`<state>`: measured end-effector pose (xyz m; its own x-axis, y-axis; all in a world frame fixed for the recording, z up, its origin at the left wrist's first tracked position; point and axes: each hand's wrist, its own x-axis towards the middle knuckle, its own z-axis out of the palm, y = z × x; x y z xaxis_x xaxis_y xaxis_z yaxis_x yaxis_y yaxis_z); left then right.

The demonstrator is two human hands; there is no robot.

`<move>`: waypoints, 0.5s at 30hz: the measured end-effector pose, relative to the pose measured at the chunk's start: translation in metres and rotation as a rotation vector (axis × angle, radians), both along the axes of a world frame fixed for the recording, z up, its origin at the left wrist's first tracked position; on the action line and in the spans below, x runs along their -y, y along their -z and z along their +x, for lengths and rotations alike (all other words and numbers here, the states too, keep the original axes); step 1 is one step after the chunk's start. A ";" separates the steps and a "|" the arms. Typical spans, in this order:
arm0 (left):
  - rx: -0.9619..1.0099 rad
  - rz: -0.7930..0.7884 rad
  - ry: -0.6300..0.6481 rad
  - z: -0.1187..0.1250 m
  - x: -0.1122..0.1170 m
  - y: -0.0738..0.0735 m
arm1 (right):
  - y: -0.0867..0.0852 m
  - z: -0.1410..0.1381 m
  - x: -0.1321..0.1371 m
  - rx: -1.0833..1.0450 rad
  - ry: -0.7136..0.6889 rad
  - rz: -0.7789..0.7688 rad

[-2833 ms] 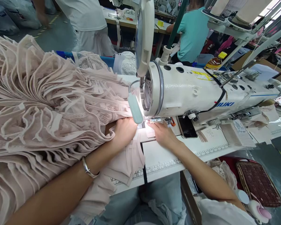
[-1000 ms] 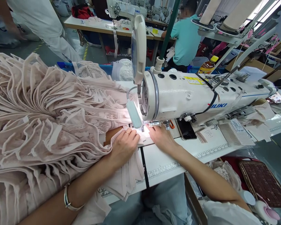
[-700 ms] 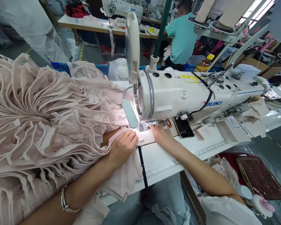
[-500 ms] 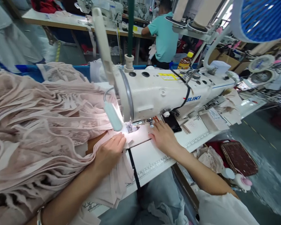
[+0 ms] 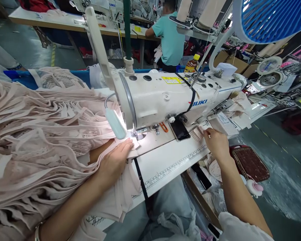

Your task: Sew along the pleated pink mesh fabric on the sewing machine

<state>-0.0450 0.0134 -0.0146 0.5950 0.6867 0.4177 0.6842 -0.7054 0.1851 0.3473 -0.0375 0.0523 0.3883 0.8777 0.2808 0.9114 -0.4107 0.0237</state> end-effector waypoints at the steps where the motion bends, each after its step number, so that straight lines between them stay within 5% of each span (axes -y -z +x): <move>1: -0.002 -0.005 -0.004 0.000 -0.001 0.000 | -0.001 -0.006 0.001 0.023 0.015 0.094; 5: -0.081 0.107 0.032 0.004 0.004 0.001 | 0.002 -0.049 0.004 -0.151 -0.152 0.358; 8: -0.210 0.213 0.172 0.018 0.022 -0.001 | 0.011 -0.090 -0.001 -0.566 -0.511 0.192; 11: -0.281 0.279 0.253 0.028 0.036 -0.005 | 0.022 -0.118 -0.011 -0.843 -0.703 -0.003; 15: -0.330 0.357 0.110 0.023 0.026 -0.011 | 0.035 -0.135 -0.025 -0.630 -0.839 -0.047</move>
<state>-0.0224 -0.0128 -0.0039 0.7960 0.4611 0.3922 0.5837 -0.7565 -0.2951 0.2126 -0.0122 0.0176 -0.2854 0.9376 0.1984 0.7560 0.3475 -0.5546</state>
